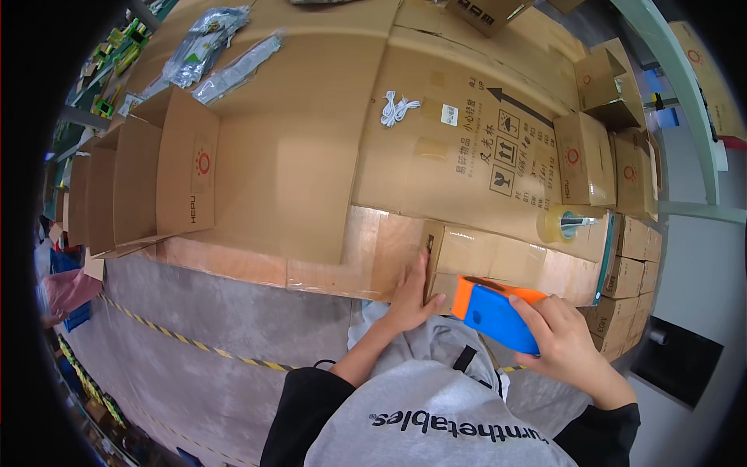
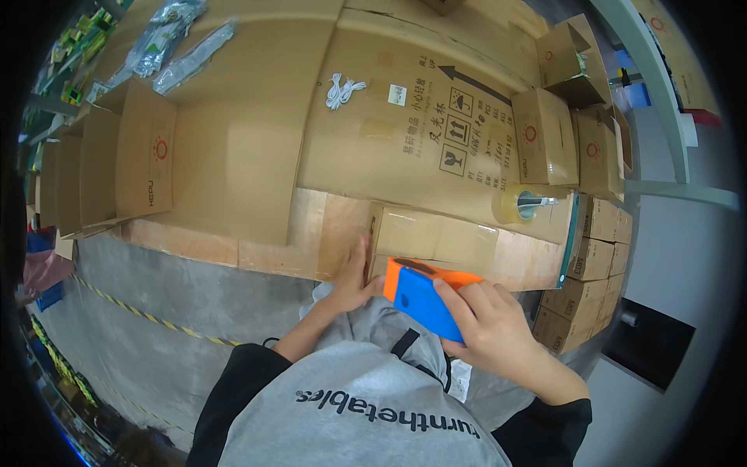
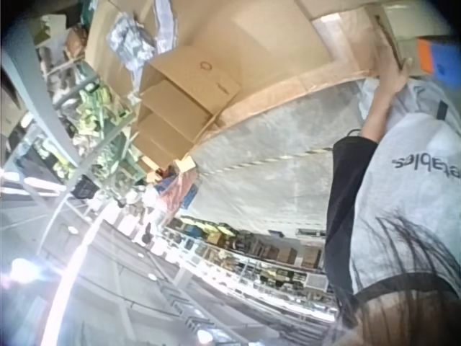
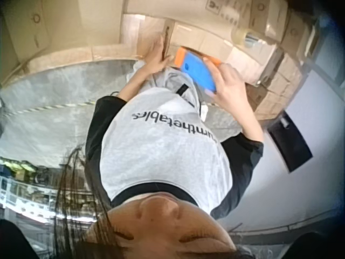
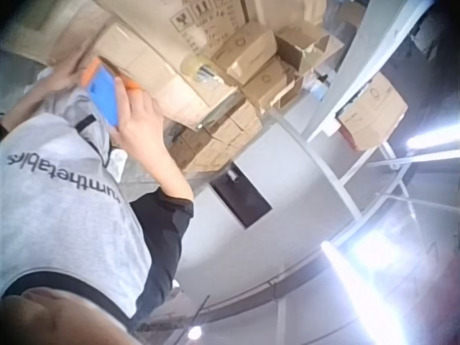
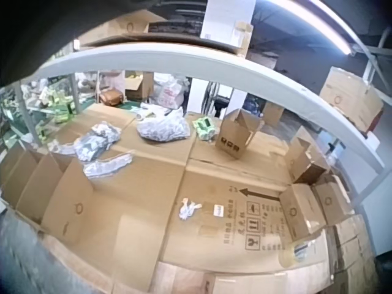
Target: The person packs several green product bags into a cardboard box, then seals the box with tape using a tape dispenser.
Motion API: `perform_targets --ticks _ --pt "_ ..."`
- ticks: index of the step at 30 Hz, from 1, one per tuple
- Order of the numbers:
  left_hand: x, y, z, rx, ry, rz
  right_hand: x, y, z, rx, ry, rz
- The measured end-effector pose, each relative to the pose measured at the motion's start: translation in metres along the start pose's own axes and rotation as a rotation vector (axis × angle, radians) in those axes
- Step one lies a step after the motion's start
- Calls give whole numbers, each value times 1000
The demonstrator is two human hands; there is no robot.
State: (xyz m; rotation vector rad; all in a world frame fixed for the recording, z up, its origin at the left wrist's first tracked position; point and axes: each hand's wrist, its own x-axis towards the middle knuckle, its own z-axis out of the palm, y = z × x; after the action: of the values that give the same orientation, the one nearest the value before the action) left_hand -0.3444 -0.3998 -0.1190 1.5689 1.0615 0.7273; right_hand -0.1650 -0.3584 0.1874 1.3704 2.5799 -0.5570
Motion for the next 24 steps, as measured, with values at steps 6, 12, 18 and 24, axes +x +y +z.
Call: perform_targets --ticks 6,12,18,24 --pt "50 30 -53 367 -203 279 -1 -15 7 -18 58 -55" --pt "63 24 -54 286 -331 199 0 -13 3 -20 28 0" --pt "72 28 -55 220 -313 196 14 2 -13 84 -8 20" --pt "68 23 -48 221 -309 159 -13 50 7 204 -82 101"
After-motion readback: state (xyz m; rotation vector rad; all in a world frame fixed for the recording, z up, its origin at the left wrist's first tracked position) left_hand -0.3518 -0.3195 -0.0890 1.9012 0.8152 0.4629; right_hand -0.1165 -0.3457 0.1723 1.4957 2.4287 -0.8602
